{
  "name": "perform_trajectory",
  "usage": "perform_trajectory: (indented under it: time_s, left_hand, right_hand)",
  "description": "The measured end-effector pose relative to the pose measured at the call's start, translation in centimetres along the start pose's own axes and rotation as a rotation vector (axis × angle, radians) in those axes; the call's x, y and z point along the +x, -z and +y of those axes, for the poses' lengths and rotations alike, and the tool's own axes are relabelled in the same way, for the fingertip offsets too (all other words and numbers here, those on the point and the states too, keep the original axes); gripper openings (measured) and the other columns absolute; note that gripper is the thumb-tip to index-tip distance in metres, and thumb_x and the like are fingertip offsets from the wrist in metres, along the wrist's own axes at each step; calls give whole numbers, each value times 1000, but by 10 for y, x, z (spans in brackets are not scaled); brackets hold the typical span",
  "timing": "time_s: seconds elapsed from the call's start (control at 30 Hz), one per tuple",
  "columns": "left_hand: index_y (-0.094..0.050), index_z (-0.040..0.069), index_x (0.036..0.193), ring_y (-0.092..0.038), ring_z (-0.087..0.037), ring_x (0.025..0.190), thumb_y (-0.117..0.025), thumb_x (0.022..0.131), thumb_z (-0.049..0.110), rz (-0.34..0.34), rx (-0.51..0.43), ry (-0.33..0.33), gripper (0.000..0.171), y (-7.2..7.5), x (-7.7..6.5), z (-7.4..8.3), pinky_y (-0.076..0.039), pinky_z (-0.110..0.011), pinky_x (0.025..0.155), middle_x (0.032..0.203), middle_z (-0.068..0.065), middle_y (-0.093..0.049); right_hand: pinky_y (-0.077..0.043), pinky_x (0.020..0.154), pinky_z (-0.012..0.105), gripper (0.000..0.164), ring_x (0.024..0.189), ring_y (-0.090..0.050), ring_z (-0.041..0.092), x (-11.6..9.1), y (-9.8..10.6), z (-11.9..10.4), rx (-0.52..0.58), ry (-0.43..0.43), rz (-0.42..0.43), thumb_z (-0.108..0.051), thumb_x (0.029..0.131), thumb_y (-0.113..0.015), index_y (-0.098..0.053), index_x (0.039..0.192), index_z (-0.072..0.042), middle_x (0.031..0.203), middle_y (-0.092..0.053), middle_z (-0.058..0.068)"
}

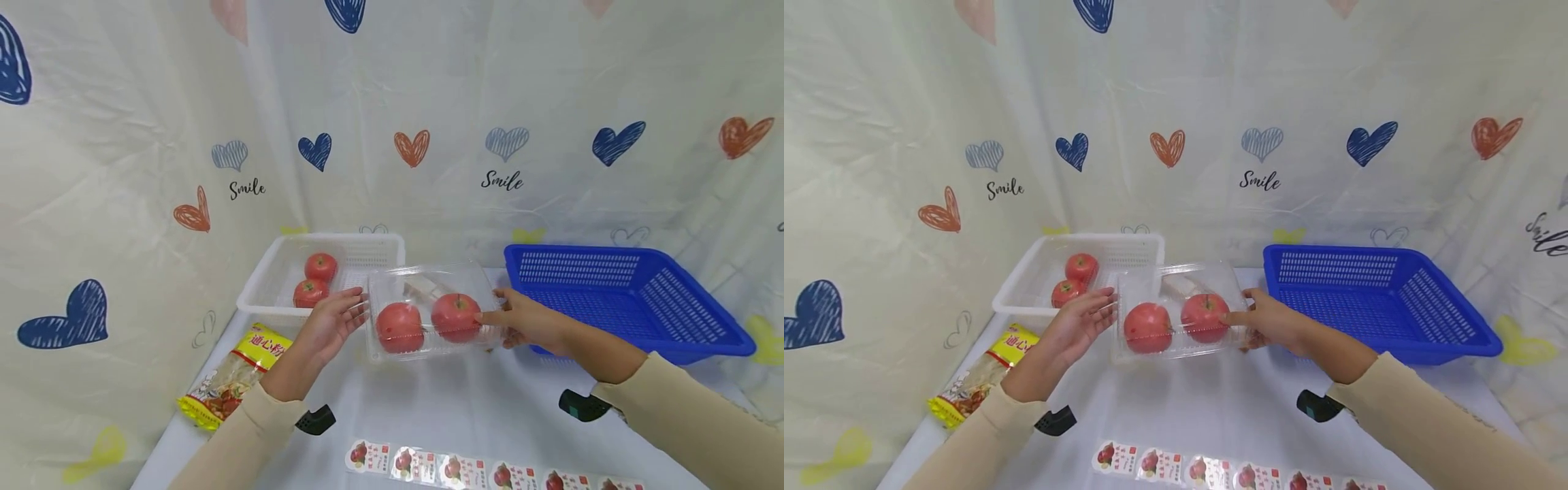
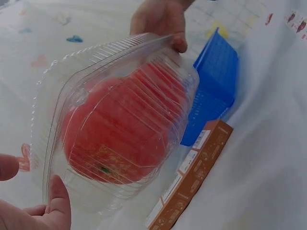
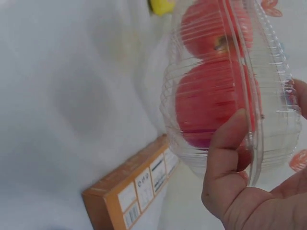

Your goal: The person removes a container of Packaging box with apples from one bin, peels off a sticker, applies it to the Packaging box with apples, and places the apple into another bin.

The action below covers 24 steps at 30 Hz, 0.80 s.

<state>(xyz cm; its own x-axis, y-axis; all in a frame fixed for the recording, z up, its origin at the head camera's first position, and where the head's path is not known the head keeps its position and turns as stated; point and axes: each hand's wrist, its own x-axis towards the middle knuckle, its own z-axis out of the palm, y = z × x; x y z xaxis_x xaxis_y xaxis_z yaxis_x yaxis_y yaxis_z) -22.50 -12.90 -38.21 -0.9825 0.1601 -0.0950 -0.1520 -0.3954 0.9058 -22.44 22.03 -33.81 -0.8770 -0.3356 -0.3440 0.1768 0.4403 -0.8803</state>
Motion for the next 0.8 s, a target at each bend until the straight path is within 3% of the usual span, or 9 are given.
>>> perform_trajectory:
  time_s: [0.13,0.27,0.47,0.8]
  left_hand:
    - [-46,0,138,-57,-24,106,-54,100,15,-27,15,13,41,-4,0,-4,-48,-33,96,126,-14,-54]
    - [-43,8,142,-57,-21,101,-54,99,18,-72,44,63,46,-9,-1,-10,-51,-31,88,125,-11,-54]
    - [-38,13,146,-58,-19,92,-63,94,23,-103,116,142,59,-14,-3,-17,-53,-28,77,130,-18,-50]
    - [-38,12,146,-57,-21,97,-66,92,24,-148,163,186,62,-14,-1,-25,-53,-30,81,133,-17,-50]
  right_hand:
    - [-56,77,39,97,99,-51,30,-11,-3,8,44,9,18,-36,91,-69,-1,153,-4,140,-29,28]
    - [-56,78,41,92,100,-53,32,-25,-3,14,48,37,37,-34,92,-67,-3,153,-5,138,-33,28]
    - [-57,78,43,85,104,-53,32,-41,-8,29,111,56,13,-32,95,-63,-6,150,-2,139,-31,27]
    - [-57,78,43,84,80,-58,25,-60,-8,40,200,53,-47,-28,99,-58,2,148,4,130,-33,30]
